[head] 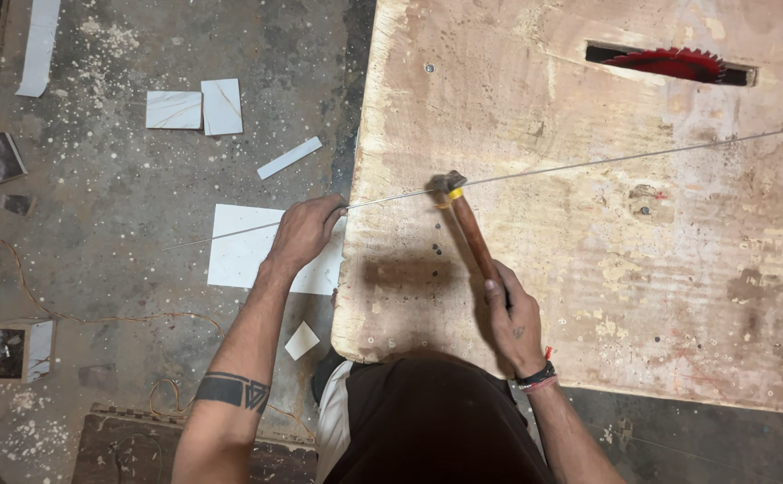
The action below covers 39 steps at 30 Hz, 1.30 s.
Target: The person holds a long thin metal wire against a wooden workbench and hammers along its length to straighten it, sliding the wire by hand between hammer strikes and repositioning it repeatedly across the bench.
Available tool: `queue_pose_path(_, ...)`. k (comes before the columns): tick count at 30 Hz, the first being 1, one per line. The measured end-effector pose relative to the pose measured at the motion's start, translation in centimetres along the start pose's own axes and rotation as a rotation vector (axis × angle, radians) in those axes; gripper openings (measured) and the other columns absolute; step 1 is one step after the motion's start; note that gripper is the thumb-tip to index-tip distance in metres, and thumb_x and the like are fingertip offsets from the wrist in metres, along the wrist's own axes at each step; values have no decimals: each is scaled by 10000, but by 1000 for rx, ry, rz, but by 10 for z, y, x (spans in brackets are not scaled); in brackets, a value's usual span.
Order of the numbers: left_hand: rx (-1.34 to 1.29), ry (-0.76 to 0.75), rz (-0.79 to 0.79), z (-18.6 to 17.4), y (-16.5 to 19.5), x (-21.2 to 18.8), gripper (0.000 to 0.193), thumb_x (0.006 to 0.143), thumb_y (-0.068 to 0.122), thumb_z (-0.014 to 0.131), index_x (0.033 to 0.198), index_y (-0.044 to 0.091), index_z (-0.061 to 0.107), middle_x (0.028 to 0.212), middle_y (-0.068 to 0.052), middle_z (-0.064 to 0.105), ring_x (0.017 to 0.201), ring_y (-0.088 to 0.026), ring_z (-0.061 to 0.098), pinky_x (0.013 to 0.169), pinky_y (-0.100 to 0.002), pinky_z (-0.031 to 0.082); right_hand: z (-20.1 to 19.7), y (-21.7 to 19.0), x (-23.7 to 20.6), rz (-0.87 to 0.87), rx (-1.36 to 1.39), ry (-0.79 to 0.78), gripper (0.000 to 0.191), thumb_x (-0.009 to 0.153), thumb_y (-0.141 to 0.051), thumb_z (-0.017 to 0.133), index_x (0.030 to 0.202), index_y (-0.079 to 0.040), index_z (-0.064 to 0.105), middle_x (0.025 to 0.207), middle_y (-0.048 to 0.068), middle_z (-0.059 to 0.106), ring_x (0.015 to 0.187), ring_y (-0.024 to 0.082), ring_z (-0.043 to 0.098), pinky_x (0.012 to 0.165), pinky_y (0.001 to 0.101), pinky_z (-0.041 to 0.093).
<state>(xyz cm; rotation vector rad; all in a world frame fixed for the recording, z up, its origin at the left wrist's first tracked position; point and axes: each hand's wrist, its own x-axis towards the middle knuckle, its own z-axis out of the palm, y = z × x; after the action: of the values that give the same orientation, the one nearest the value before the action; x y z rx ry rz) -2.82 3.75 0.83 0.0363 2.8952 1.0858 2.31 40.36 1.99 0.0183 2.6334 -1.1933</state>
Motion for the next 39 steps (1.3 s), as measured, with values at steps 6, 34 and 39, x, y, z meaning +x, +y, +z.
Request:
queue_pose_path(6, 59, -6, 27, 0, -2, 0, 180, 997, 214, 592, 1046, 67, 685, 883, -202, 710, 855, -412, 668, 770, -512, 504, 16, -23, 11, -179, -170, -97, 426, 1025, -280, 462, 1365, -68, 605, 542, 20, 621, 347, 107, 443, 310, 285, 339)
queue_pose_path(34, 90, -29, -39, 3, 3, 3, 212, 985, 219, 603, 1125, 100, 710, 964, -193, 734, 889, -401, 695, 791, -509, 523, 7, -49, 6, -22, -128, -142, 419, 1022, -310, 451, 1347, -101, 611, 583, 150, 673, 493, 302, 663, 515, 459, 498)
queue_pose_path(39, 91, 53, 29, -10, -15, -10, 233, 963, 232, 620, 1121, 106, 735, 1092, -137, 745, 981, -368, 689, 846, -466, 531, 9, -33, 4, -135, -167, -42, 440, 1053, -363, 476, 1359, -81, 620, 637, 142, 668, 532, 280, 635, 517, 444, 484)
